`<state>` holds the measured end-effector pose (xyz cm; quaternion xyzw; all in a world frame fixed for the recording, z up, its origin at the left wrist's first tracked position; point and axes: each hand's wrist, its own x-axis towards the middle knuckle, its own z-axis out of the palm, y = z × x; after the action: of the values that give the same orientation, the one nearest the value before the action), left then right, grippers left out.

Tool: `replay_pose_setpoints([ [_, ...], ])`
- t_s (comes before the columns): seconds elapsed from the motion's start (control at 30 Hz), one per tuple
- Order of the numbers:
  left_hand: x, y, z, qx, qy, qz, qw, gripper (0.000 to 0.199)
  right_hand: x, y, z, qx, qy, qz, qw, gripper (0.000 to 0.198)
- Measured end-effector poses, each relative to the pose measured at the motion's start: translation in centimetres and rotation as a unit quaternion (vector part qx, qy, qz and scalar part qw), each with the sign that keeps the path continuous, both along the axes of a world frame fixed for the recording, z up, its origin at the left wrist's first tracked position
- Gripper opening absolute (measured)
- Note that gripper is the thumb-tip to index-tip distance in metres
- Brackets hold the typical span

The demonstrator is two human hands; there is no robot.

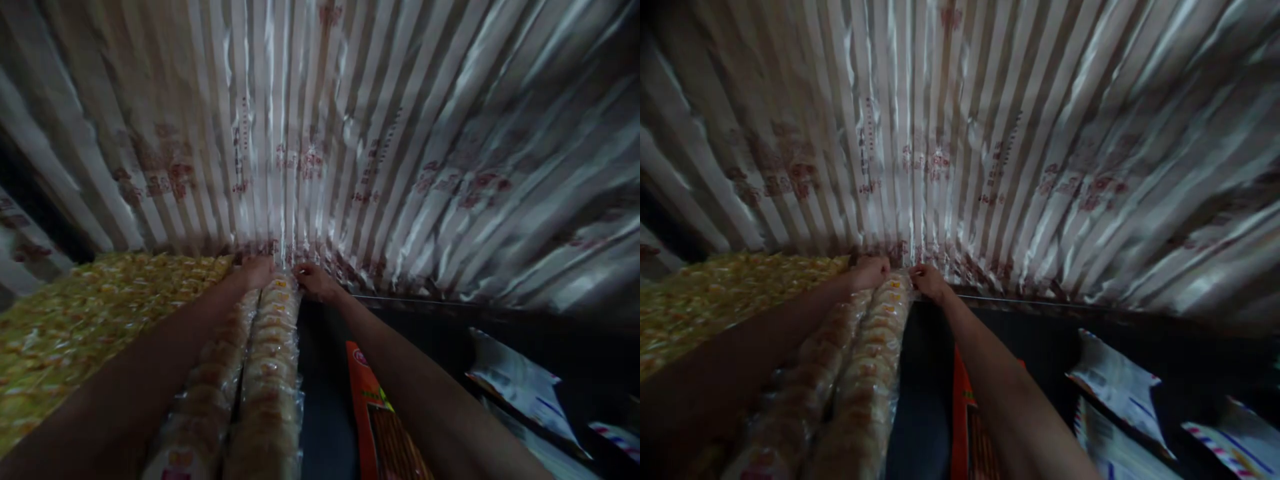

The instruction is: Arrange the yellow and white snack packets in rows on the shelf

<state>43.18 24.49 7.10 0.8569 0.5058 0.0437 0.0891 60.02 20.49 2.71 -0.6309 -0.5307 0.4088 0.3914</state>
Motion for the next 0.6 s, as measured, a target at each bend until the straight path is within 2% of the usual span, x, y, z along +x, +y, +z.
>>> replay_pose_setpoints([
  [0.07, -0.1, 0.1, -0.1, 0.006, 0.001, 0.003, 1.000, 0.021, -0.1, -0.6, 0.5, 0.000, 0.034, -0.003, 0.999, 0.009],
  [0.2, -0.2, 0.2, -0.4, 0.020, -0.008, 0.005, 1.000, 0.024, -0.3, -1.4, 1.2, 0.030, 0.076, 0.039, 0.996, 0.018],
  [0.27, -0.3, 0.2, -0.5, 0.026, -0.015, 0.001, 1.000, 0.025, -0.5, -1.3, 1.3, 0.030, 0.057, 0.047, 0.997, 0.012],
  [0.37, -0.4, -0.1, -0.4, 0.035, -0.024, -0.005, 0.999, 0.024, -0.8, -0.8, 1.1, 0.041, -0.008, 0.019, 0.999, 0.006],
  [0.5, -0.9, -0.7, 0.4, 0.088, -0.026, -0.009, 0.996, 0.024, -1.1, -0.3, 0.6, 0.059, -0.065, -0.013, 0.996, 0.008],
  [0.6, -1.4, -1.0, 1.0, 0.110, -0.028, -0.048, 0.992, 0.022, -1.1, -0.3, 0.1, 0.064, -0.080, -0.024, 0.994, 0.013],
])
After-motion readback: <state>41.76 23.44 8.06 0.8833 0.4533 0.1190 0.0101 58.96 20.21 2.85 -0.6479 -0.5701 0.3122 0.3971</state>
